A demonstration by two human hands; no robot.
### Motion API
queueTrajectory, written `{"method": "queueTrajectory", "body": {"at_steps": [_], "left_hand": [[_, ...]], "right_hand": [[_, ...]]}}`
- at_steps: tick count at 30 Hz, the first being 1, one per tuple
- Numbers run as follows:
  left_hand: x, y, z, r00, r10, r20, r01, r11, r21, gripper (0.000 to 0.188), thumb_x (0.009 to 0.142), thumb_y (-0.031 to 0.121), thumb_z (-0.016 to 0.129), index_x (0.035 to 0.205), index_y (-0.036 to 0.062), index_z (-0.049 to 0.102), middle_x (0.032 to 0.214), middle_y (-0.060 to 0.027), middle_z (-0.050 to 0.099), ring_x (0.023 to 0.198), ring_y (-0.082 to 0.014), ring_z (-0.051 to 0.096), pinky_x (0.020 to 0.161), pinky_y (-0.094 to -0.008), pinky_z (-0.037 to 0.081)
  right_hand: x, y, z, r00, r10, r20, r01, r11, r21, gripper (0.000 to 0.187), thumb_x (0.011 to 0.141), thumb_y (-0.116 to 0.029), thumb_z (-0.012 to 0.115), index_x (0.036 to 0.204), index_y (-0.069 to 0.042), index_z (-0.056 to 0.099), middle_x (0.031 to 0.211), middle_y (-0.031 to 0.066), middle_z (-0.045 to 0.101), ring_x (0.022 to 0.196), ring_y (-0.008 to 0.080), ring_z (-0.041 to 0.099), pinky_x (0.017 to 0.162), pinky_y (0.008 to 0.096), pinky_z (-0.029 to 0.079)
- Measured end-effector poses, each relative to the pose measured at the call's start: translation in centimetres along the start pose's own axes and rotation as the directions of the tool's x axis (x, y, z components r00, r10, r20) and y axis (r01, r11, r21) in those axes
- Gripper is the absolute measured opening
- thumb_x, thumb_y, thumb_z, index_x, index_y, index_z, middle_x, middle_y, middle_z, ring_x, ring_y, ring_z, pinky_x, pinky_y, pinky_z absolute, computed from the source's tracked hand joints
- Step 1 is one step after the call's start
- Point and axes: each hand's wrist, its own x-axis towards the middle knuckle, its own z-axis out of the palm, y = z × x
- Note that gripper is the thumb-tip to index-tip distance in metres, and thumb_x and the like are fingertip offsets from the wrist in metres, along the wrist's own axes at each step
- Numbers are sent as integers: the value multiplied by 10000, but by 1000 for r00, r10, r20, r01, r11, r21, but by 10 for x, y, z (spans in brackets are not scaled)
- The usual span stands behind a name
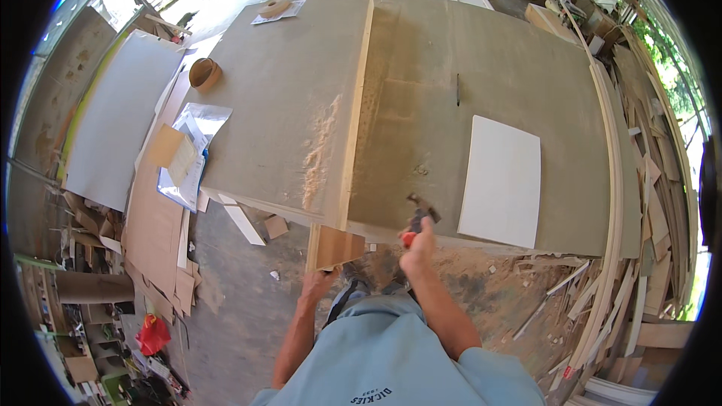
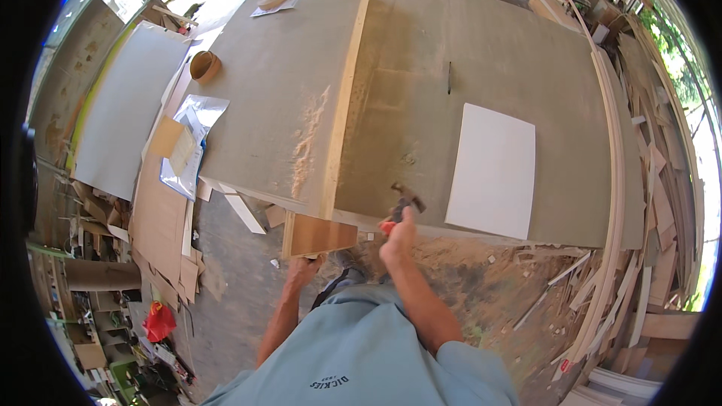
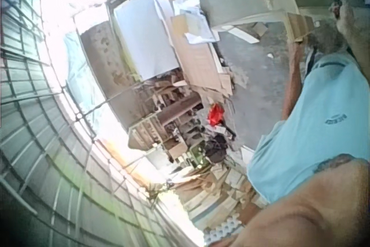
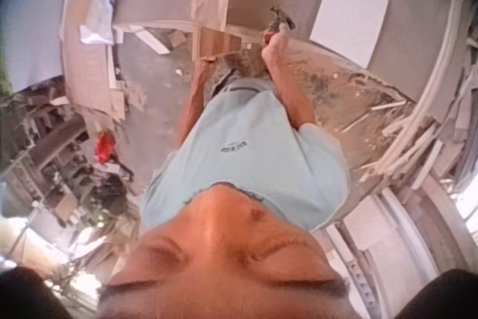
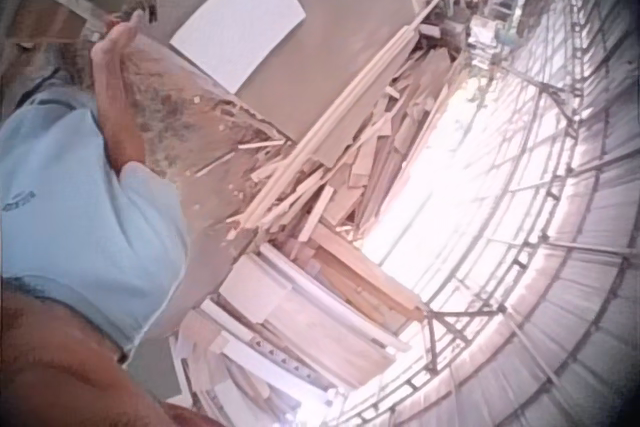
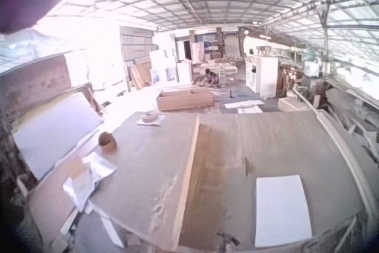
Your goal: The person measures, hammers, and organizes various wooden pieces for furniture manufacturing.
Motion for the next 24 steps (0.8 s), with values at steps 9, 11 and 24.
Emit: {"method": "queueTrajectory", "body": {"at_steps": [9,11,24], "left_hand": [[6,-4,-9,992,116,58,-115,993,-6,253,763,199,730,967,52,698,882,-148,703,807,-329,686,702,-386,525],[12,-2,-16,989,76,129,-81,996,33,257,759,208,733,968,61,706,935,-149,703,848,-332,684,722,-391,528],[20,-4,-33,961,209,181,-230,968,102,233,733,201,717,926,72,729,990,-146,681,863,-354,656,751,-422,530]], "right_hand": [[2,88,79,985,-46,165,99,939,-329,405,959,-395,527,973,3,602,875,60,579,766,181,557,726,335,474],[33,93,74,970,-47,240,126,937,-327,441,968,-385,518,1045,41,603,943,80,601,762,178,567,693,327,491],[32,82,106,981,-36,192,68,984,-167,443,943,-403,562,1028,30,602,696,82,614,612,180,576,663,335,458]]}}
